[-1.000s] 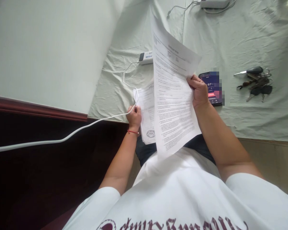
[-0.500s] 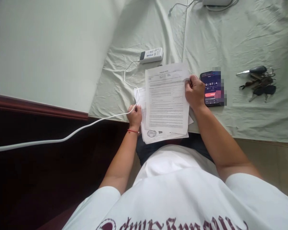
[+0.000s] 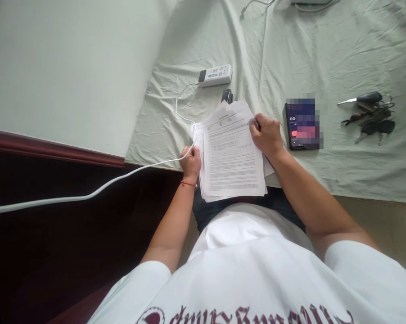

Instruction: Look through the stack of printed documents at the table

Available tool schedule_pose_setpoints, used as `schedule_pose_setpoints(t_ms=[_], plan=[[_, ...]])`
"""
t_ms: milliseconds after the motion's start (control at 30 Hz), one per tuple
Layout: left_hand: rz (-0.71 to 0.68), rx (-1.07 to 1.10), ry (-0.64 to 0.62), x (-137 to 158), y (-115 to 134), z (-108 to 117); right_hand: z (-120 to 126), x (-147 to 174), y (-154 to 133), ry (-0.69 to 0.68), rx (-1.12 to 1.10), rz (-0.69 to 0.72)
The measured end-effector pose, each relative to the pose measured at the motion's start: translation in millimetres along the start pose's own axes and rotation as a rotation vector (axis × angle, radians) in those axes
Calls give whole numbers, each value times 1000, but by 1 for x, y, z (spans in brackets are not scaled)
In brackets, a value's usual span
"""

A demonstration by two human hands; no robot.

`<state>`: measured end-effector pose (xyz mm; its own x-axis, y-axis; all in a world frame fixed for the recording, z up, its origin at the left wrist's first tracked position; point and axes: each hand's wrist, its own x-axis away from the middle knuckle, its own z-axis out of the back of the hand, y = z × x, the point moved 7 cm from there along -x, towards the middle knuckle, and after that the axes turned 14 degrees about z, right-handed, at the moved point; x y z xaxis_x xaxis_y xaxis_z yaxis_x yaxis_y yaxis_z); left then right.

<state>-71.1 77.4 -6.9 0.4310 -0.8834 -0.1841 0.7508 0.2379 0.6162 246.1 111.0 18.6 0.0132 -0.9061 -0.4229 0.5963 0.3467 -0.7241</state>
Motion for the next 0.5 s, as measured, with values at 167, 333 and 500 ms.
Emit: schedule_pose_setpoints(t_ms=[167,333,500], plan=[[-11,-14,-12,0,1,0,-7,-2,-15,-56,23,39],[-1,-16,-7,2,0,1,-18,-8,-30,-125,47,85],[3,-19,3,4,-1,0,-31,-22,-40,-151,87,182]])
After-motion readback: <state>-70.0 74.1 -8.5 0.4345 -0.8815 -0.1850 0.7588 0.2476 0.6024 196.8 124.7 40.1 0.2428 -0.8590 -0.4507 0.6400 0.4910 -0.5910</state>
